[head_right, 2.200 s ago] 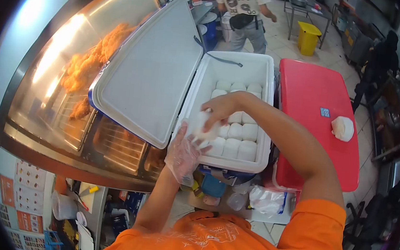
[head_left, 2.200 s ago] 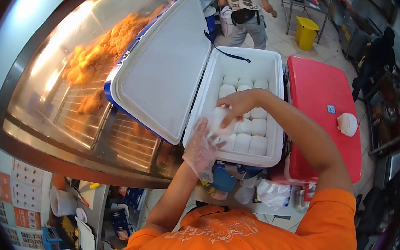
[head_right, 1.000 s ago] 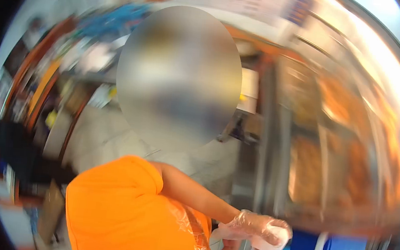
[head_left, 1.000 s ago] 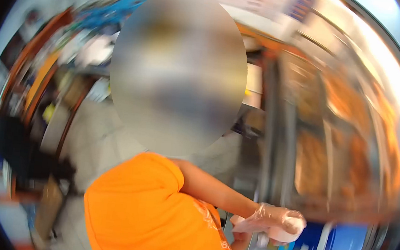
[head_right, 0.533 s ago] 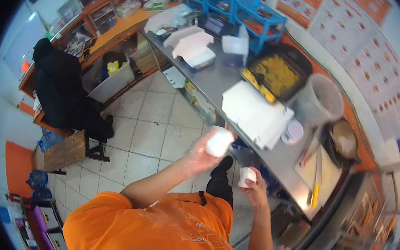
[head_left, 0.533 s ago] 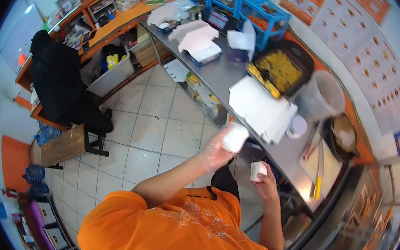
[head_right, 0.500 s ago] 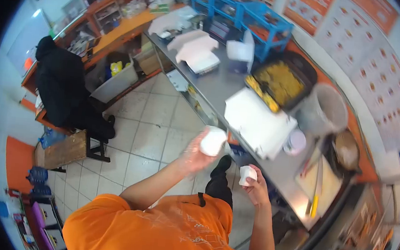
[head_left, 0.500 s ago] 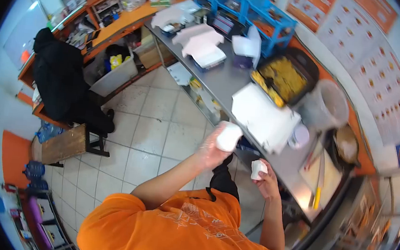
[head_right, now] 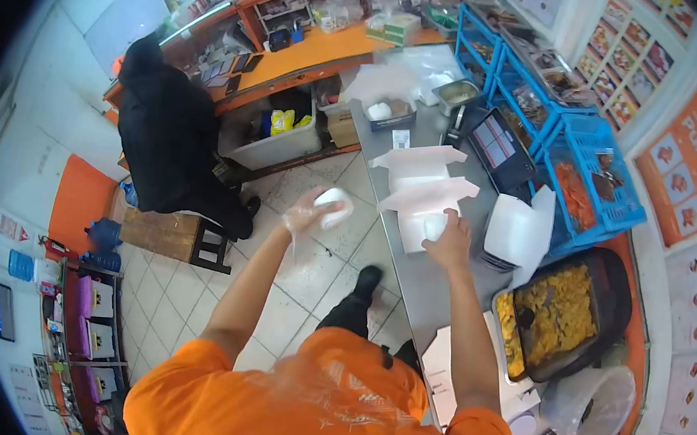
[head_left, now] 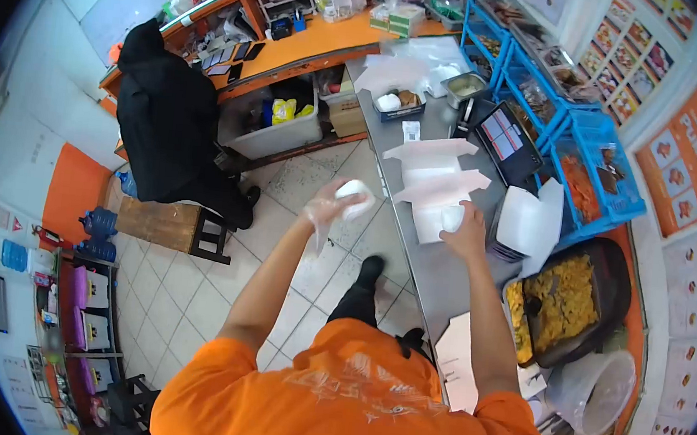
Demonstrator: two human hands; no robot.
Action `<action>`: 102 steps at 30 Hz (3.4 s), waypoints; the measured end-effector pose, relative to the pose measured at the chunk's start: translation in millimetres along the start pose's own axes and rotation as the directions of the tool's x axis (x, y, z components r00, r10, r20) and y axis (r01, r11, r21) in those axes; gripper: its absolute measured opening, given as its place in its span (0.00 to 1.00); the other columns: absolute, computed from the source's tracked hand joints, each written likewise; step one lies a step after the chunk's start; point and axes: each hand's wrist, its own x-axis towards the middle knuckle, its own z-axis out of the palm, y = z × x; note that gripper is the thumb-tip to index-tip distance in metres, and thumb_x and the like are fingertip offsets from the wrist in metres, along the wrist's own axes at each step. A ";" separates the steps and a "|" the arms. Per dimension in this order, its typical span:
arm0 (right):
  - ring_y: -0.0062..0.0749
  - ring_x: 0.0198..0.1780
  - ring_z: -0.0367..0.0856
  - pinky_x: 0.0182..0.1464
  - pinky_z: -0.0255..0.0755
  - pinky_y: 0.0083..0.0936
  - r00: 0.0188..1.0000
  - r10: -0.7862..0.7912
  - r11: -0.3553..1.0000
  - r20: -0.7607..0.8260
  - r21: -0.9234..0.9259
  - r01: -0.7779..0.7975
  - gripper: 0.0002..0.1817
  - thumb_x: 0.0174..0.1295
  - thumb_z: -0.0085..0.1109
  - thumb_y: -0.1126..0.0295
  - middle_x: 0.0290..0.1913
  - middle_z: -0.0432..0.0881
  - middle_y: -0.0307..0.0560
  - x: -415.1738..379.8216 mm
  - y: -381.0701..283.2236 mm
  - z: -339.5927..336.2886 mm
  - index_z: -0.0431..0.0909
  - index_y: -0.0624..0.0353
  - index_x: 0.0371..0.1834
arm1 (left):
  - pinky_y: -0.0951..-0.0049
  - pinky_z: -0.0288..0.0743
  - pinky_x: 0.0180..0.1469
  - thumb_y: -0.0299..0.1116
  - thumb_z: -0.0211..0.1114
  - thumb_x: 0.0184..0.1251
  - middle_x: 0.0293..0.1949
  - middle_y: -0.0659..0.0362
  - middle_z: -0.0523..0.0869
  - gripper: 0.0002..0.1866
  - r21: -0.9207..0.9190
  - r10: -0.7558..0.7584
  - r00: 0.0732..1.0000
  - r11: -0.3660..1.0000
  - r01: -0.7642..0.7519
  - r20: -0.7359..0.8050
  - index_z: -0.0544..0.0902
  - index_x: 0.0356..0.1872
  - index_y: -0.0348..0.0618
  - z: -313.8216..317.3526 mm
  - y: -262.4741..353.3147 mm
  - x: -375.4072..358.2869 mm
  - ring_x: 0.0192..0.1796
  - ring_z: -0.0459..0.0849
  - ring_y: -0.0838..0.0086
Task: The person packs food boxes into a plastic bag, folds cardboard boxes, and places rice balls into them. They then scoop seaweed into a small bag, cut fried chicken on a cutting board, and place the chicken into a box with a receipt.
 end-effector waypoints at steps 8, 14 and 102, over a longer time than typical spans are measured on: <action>0.57 0.68 0.65 0.67 0.68 0.48 0.958 0.263 0.924 0.111 -0.315 -0.217 0.42 0.40 0.76 0.69 0.66 0.68 0.55 42.6 22.1 84.4 0.68 0.49 0.64 | 0.71 0.84 0.47 0.41 0.79 0.57 0.52 0.55 0.86 0.33 -0.060 -0.204 0.822 0.959 0.277 0.531 0.78 0.62 0.44 13.4 24.1 152.1 0.50 0.86 0.68; 0.56 0.74 0.59 0.71 0.64 0.50 0.931 0.357 0.902 0.080 -0.288 -0.321 0.42 0.44 0.72 0.73 0.70 0.62 0.52 30.4 8.1 85.8 0.66 0.48 0.68 | 0.73 0.79 0.52 0.39 0.78 0.58 0.55 0.52 0.83 0.39 0.018 -0.050 0.709 0.998 0.053 0.704 0.70 0.69 0.37 68.8 3.7 182.5 0.52 0.84 0.70; 0.55 0.79 0.55 0.77 0.44 0.54 0.021 -0.457 -0.090 -0.889 0.022 -0.996 0.42 0.60 0.58 0.33 0.74 0.66 0.56 -1115.9 1.7 -238.3 0.70 0.51 0.69 | 0.64 0.79 0.46 0.29 0.70 0.59 0.42 0.54 0.90 0.13 -0.998 0.591 -0.804 -0.042 0.043 -0.060 0.85 0.46 0.44 624.2 175.3 -794.3 0.41 0.88 0.60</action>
